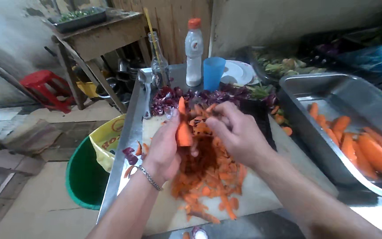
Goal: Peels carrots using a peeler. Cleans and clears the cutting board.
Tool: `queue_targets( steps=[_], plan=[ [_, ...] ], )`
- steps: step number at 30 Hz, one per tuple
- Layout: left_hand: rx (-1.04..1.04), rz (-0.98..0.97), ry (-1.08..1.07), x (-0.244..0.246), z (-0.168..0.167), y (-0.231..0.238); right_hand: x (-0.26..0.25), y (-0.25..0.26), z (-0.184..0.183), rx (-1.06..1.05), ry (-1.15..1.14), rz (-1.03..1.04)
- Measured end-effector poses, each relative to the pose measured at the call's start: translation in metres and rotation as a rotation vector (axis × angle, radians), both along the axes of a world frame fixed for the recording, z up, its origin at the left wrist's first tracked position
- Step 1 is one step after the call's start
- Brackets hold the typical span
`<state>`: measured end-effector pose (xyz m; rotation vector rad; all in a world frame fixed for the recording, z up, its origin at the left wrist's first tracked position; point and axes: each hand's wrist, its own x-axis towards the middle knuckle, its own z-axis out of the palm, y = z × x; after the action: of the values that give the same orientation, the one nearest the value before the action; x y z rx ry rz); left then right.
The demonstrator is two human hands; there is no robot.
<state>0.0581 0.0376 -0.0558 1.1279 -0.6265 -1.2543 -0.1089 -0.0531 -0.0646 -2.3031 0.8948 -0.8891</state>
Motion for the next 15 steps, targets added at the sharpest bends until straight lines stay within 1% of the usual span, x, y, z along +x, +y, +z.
queue_targets(
  steps=[2,3,5,7,9,12,15],
  plan=[
    [0.005,0.083,0.067,0.003,-0.001,-0.002,0.007,0.018,-0.002,-0.085,0.053,0.095],
    [-0.010,0.093,0.127,0.007,-0.003,-0.002,0.011,0.027,-0.003,-0.143,0.082,0.125],
    [-0.018,0.140,0.277,0.010,-0.004,-0.003,0.018,0.038,-0.007,-0.267,0.122,0.160],
    [0.026,0.187,0.344,0.009,-0.002,-0.004,0.021,0.041,-0.009,-0.341,0.155,0.162],
    [0.035,0.173,0.340,0.006,-0.001,-0.003,0.019,0.038,-0.009,-0.394,0.151,0.157],
    [0.011,0.071,0.271,0.003,-0.004,0.002,0.015,0.031,-0.009,-0.439,0.122,0.139],
    [0.062,0.060,0.284,0.001,0.000,0.001,0.013,0.021,-0.008,-0.407,0.134,0.104]
  ],
)
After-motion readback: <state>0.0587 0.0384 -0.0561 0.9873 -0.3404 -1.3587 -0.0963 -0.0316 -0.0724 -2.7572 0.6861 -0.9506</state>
